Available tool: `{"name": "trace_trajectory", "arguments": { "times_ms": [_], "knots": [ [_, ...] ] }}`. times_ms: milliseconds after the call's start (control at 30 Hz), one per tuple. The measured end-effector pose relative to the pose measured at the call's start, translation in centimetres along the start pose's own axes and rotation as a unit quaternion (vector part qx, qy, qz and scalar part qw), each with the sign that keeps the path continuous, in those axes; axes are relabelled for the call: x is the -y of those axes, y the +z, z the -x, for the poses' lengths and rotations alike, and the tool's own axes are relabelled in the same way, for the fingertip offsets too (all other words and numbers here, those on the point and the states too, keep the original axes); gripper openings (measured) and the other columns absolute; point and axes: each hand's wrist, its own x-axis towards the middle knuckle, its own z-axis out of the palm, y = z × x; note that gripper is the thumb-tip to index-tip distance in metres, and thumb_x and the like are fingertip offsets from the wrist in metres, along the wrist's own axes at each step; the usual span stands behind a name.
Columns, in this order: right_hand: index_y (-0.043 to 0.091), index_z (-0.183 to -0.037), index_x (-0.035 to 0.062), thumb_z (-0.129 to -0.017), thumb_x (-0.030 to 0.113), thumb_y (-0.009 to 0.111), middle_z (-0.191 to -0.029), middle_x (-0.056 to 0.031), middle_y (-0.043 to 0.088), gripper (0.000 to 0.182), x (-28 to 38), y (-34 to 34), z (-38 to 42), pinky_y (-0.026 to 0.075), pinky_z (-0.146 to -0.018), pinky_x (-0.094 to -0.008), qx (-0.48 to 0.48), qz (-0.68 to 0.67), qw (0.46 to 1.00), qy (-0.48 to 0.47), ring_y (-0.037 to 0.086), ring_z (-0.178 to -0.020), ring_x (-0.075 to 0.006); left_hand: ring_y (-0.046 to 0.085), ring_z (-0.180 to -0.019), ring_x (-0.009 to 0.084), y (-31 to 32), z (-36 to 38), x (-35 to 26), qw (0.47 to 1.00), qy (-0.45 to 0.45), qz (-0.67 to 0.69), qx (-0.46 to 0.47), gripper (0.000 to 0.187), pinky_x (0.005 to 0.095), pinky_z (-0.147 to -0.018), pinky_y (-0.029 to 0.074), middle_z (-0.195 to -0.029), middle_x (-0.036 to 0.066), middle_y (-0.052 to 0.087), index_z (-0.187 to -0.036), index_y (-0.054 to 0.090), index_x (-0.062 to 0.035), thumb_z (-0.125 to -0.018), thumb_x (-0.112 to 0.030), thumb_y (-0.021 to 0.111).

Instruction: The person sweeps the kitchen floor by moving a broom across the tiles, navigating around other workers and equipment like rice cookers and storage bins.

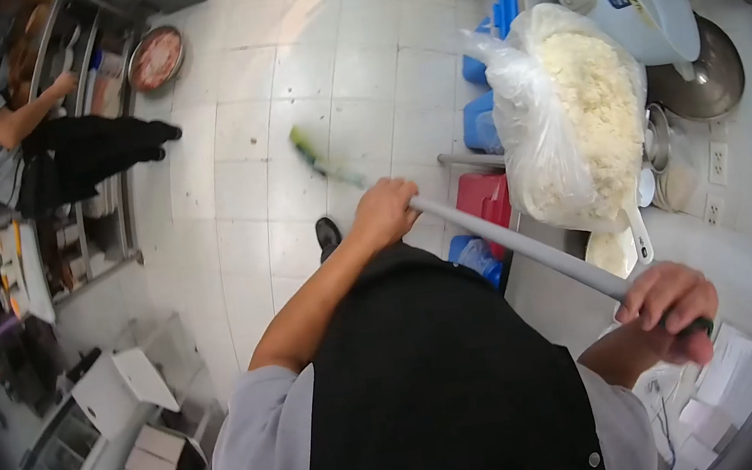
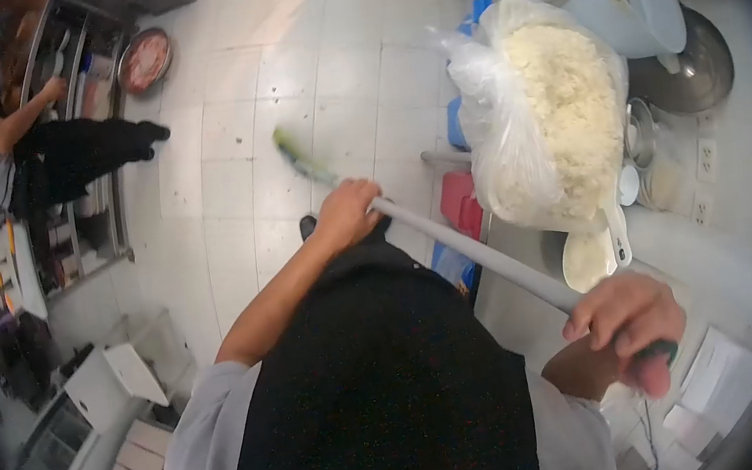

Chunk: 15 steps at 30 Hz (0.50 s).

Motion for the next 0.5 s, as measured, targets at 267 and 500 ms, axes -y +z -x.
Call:
{"name": "trace_trajectory", "arguments": {
  "times_ms": [267,500],
  "knots": [
    [0.062,-0.087,-0.0011,-0.106,0.009,0.053,-0.083,-0.0104,0.064,0.023,-16.6,5.9,-3.5,0.051,-0.069,-0.0310,0.032,-0.052,0.928,0.367,0.063,-0.074,-0.0178,0.070,-0.101,0.0387,11.7,20.8,9.9,0.930,-0.296,-0.022,0.218,0.030,0.0528,-0.084,0.056,-0.104,0.016,0.071,-0.105,0.074,-0.0125,-0.084,-0.034,0.074],
    [0.059,-0.073,0.0006,-0.101,0.030,0.069,-0.072,-0.0110,0.062,0.042,-9.5,5.5,-6.5,0.051,-0.066,-0.0344,0.081,0.060,0.981,0.167,0.063,-0.069,-0.0250,0.066,-0.101,0.0388,11.4,6.2,7.1,0.972,-0.233,-0.011,0.005,0.024,0.0543,-0.082,0.056,-0.104,0.015,0.066,-0.104,0.071,-0.0111,-0.096,-0.034,0.066]
  ]
}}
